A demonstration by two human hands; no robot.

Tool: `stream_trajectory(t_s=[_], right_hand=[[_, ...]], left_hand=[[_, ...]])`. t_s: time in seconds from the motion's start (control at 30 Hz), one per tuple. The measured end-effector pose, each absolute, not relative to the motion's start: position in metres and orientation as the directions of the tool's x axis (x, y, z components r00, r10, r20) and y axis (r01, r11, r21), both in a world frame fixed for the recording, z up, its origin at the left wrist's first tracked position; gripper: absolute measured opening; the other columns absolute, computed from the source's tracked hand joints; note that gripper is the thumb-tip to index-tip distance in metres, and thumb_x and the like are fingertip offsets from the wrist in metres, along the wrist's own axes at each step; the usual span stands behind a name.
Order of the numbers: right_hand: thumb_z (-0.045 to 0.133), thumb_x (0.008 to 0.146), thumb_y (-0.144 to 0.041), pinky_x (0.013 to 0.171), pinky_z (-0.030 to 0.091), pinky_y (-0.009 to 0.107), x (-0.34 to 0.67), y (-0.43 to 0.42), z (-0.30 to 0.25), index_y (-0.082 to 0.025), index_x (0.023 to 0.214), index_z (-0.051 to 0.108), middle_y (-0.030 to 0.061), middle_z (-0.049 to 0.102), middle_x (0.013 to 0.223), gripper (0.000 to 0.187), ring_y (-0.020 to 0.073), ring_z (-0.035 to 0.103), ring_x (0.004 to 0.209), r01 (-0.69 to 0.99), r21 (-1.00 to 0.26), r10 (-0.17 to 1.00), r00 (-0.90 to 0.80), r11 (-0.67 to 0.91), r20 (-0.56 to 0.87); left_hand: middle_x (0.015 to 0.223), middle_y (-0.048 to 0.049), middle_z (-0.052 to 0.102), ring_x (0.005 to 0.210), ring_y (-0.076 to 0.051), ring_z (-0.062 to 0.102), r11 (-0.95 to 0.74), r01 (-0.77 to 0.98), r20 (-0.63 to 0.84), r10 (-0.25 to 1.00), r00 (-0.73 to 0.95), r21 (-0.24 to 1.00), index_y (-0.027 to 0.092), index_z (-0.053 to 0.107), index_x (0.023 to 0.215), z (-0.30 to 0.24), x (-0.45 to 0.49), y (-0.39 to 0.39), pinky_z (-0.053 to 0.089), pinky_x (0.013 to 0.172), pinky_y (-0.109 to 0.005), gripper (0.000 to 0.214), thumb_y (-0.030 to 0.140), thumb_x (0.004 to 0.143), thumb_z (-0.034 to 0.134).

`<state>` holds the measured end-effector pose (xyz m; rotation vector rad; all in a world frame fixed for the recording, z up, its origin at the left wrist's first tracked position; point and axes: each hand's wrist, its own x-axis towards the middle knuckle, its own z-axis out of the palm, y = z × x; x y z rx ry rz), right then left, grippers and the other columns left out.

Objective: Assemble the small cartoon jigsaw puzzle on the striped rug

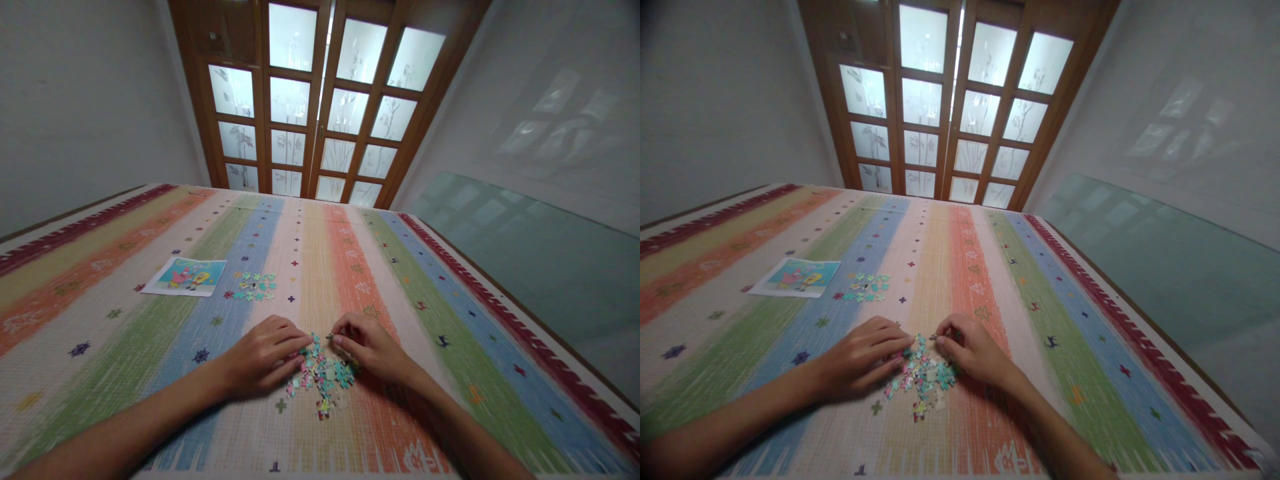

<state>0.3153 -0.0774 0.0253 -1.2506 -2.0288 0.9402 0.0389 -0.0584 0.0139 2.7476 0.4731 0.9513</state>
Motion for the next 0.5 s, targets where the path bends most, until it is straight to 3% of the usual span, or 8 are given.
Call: stream_trajectory(t_s=[0.17,0.5], right_hand=[[0.066,0.094,-0.035,0.06,0.042,0.029,0.296,-0.091,0.025,-0.019,0.096,0.07,0.0015,0.065,0.075,0.017,0.0147,0.053,0.066,0.39,-0.899,0.9,-0.437,0.199,0.01],[0.073,0.084,-0.033,0.062,0.04,0.029,0.283,-0.099,0.024,-0.02,0.092,0.07,0.0,0.062,0.074,0.015,0.0139,0.049,0.066,0.254,-0.958,0.904,-0.427,0.133,0.012]], left_hand=[[0.099,-0.0063,0.073,0.085,-0.019,0.064,-0.94,0.235,0.619,0.339,0.709,0.247,0.021,0.057,0.136,0.013,0.043,-0.063,0.054,0.076,-0.035,0.033,0.024,0.103,0.058],[0.088,-0.0055,0.07,0.076,-0.016,0.061,-0.954,0.163,0.639,0.29,0.712,0.252,0.018,0.062,0.121,0.015,0.045,-0.064,0.051,0.067,-0.03,0.017,0.021,0.107,0.052]])
